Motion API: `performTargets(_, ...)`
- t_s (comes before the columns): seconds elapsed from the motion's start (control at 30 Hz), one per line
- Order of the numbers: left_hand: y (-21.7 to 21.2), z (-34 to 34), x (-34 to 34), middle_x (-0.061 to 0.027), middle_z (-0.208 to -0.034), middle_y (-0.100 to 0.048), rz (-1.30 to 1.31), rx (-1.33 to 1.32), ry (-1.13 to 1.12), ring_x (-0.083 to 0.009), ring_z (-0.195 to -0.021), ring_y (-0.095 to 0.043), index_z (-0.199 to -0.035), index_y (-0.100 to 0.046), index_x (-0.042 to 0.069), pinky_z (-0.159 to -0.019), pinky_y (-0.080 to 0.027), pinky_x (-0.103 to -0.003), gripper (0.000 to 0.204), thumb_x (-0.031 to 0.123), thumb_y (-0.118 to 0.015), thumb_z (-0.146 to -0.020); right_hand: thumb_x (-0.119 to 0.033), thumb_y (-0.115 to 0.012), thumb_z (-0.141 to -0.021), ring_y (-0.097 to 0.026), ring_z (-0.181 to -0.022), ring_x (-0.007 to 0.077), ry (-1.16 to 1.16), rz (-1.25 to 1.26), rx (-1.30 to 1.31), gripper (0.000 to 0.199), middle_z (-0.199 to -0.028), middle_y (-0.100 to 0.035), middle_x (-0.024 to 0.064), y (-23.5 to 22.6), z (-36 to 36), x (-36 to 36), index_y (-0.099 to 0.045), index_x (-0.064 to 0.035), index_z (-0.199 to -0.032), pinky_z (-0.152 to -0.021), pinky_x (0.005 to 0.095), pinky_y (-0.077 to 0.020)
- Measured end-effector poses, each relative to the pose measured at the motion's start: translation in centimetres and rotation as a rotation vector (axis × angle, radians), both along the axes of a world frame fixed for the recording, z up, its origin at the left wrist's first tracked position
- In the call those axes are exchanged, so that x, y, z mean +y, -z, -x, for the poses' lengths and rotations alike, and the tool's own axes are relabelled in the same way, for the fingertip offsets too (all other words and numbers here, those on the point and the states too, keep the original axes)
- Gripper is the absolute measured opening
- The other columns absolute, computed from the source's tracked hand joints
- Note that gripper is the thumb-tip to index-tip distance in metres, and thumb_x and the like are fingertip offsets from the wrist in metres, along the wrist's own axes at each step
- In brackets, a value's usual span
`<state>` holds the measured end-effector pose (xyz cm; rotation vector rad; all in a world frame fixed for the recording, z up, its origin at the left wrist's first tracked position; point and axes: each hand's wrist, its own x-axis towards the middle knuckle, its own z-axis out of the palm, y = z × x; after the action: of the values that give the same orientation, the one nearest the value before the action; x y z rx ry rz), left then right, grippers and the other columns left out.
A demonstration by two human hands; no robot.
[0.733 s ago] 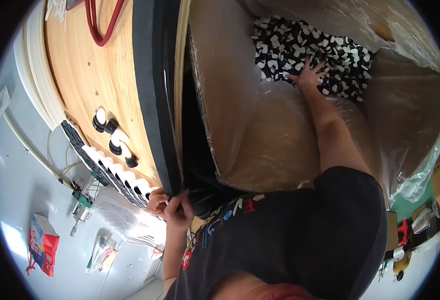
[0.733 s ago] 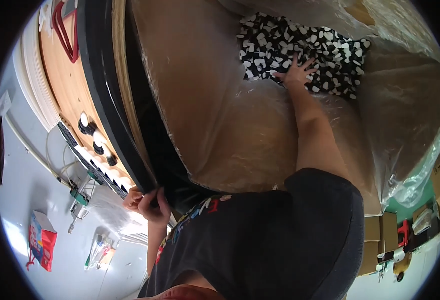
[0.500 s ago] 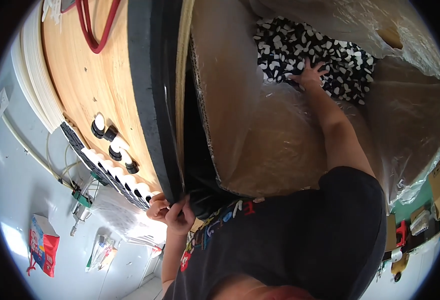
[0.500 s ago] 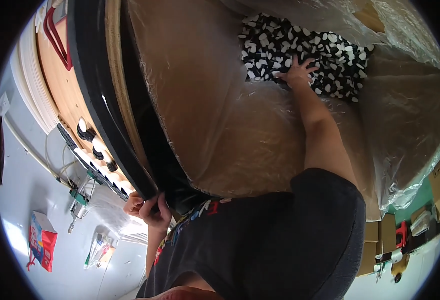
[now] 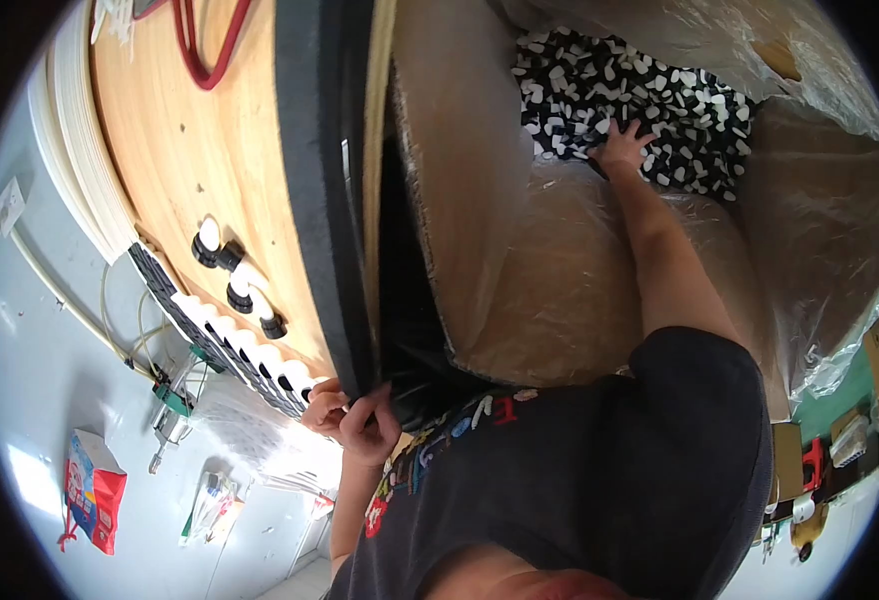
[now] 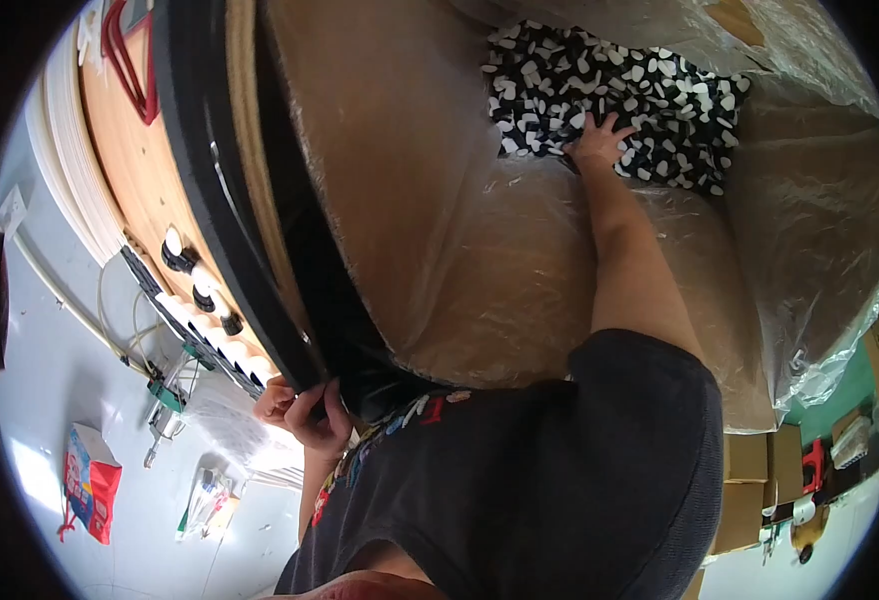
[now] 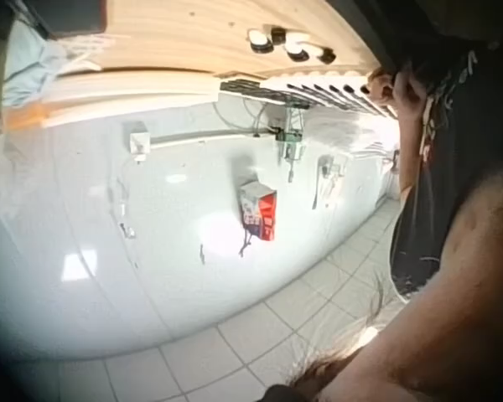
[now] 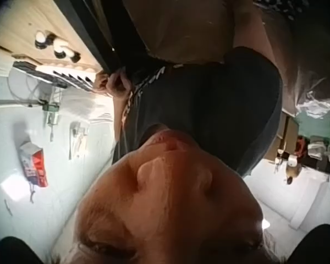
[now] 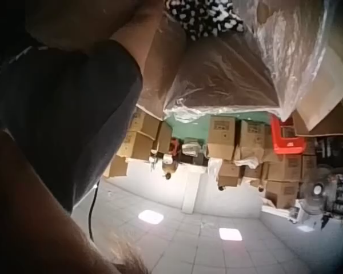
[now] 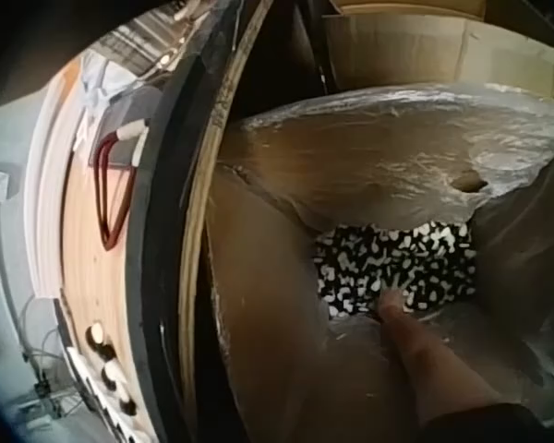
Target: Assembling components by inserting white internal plugs into black cylindrical housings and organizing them in an assembly tray.
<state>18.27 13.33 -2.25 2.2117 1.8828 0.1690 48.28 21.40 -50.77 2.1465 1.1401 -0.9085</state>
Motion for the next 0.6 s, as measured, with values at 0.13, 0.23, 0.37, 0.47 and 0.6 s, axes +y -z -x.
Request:
performTargets(0.13,0.4,0.7,-0.1,-0.0104,-0.104,-0.039,-0.031,-0.041,0.029,-0.0264,-0.096,-0.048,-0.102,-0.059,0.013,-0.082,-0.038,-0.036,0.044,-0.009,-0.078,-0.069,-0.027,-0.081,-0.071,-0.040,-0.128,0.0473,-0.116,-0.277,0.097,0.063,-0.141,-0.040,0.0101,4.8,-4.7,-2.3,-0.058,-0.0264,-0.130,-0.091,0.0533,-0.0532)
performTargets(0.23,1.1,1.1,-0.1,-0.0086,-0.099,-0.036,-0.121,-0.094,0.009,-0.0253,-0.081,-0.050,-0.093,-0.064,0.015,-0.070,-0.034,-0.037,0.038,-0.010,-0.075,-0.066,-0.014,-0.075,-0.075,-0.064,-0.092,0.0313,-0.083,-0.358,0.312,0.036,-0.111,-0.059,0.0115,3.0,-6.0,-3.8,-0.067,-0.0141,-0.110,-0.080,0.0406,-0.0553)
performTargets(0.37,0.8,0.8,0.5,-0.0086,-0.101,-0.038,-0.117,-0.116,0.002,-0.0246,-0.086,-0.049,-0.094,-0.067,0.016,-0.072,-0.036,-0.036,0.035,-0.007,-0.074,-0.069,0.001,-0.064,-0.078,-0.054,-0.065,0.0154,0.189,-0.440,0.837,0.014,-0.073,-0.054,0.0048,0.0,-8.5,-1.9,-0.058,-0.0070,-0.088,-0.062,0.0299,-0.0454)
performTargets(0.47,0.4,1.2,0.7,-0.0090,-0.102,-0.040,-0.107,-0.137,0.008,-0.0244,-0.088,-0.049,-0.097,-0.069,0.014,-0.074,-0.037,-0.035,0.035,-0.007,-0.074,-0.070,0.003,-0.057,-0.079,-0.050,-0.083,0.0077,0.339,-0.386,1.201,0.014,-0.086,-0.054,-0.0038,-7.8,-8.5,2.0,-0.055,-0.0084,-0.086,-0.074,0.0238,-0.0414)
performTargets(0.6,0.4,1.3,0.2,-0.0081,-0.101,-0.043,-0.039,-0.210,-0.095,-0.0237,-0.088,-0.050,-0.099,-0.069,0.013,-0.075,-0.037,-0.035,0.034,-0.006,-0.073,-0.072,-0.001,-0.063,-0.078,-0.047,-0.077,0.0044,0.320,-0.433,1.405,0.016,-0.081,-0.049,-0.0067,-29.9,-5.2,8.1,-0.051,-0.0108,-0.082,-0.066,0.0216,-0.0367)
